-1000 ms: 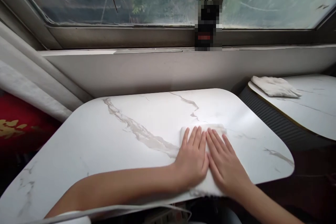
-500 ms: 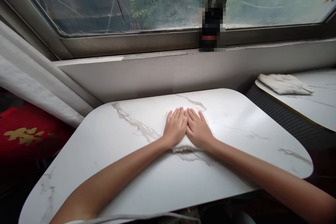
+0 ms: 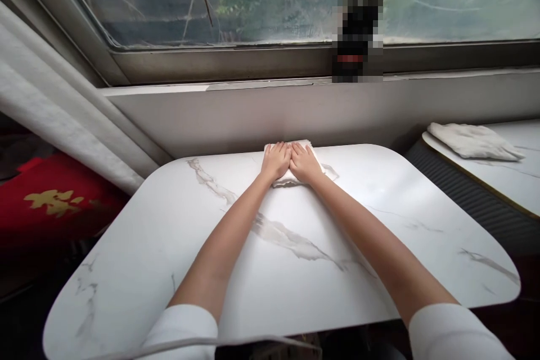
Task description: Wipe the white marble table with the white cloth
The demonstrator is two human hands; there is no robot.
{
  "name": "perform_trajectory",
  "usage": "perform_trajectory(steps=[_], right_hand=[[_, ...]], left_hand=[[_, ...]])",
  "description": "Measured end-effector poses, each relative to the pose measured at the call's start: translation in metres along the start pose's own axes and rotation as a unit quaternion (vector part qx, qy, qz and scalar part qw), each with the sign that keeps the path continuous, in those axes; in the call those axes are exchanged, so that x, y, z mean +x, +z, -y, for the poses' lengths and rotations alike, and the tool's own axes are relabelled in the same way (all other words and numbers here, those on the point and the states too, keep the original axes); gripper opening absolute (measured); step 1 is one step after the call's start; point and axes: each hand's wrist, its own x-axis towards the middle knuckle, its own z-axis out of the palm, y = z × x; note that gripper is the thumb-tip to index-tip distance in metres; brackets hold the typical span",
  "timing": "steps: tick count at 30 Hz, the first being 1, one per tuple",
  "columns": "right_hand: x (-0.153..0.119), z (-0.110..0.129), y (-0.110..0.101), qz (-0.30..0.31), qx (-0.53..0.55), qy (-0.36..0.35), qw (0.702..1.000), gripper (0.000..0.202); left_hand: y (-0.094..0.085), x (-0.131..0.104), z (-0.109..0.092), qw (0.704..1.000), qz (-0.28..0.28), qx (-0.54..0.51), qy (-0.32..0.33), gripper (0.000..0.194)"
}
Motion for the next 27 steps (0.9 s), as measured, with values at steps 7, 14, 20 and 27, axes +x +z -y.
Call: perform_trajectory(steps=[7, 14, 20, 27], right_hand=[[-0.098, 0.044, -0.023, 0.031, 0.124, 0.002, 0.992, 0.055], [-0.217, 0.09, -0.06, 0.159, 0.266, -0.075, 0.948, 0.067], [-0.194, 0.113, -0.062, 0.179, 0.201, -0.131, 0.954, 0.064], [-0.063, 0.115, -0.021, 0.101, 0.083, -0.107, 0.986, 0.062]], left_hand=[[-0.018, -0.103, -0.01, 0.998, 0.012, 0.0, 0.06, 0.048], [-0.062, -0.235, -0.017, 0.99, 0.06, -0.025, 0.129, 0.049], [-0.071, -0.254, -0.001, 0.995, 0.05, 0.006, 0.08, 0.051], [-0.05, -0.147, 0.06, 0.999, 0.021, 0.027, 0.002, 0.048]])
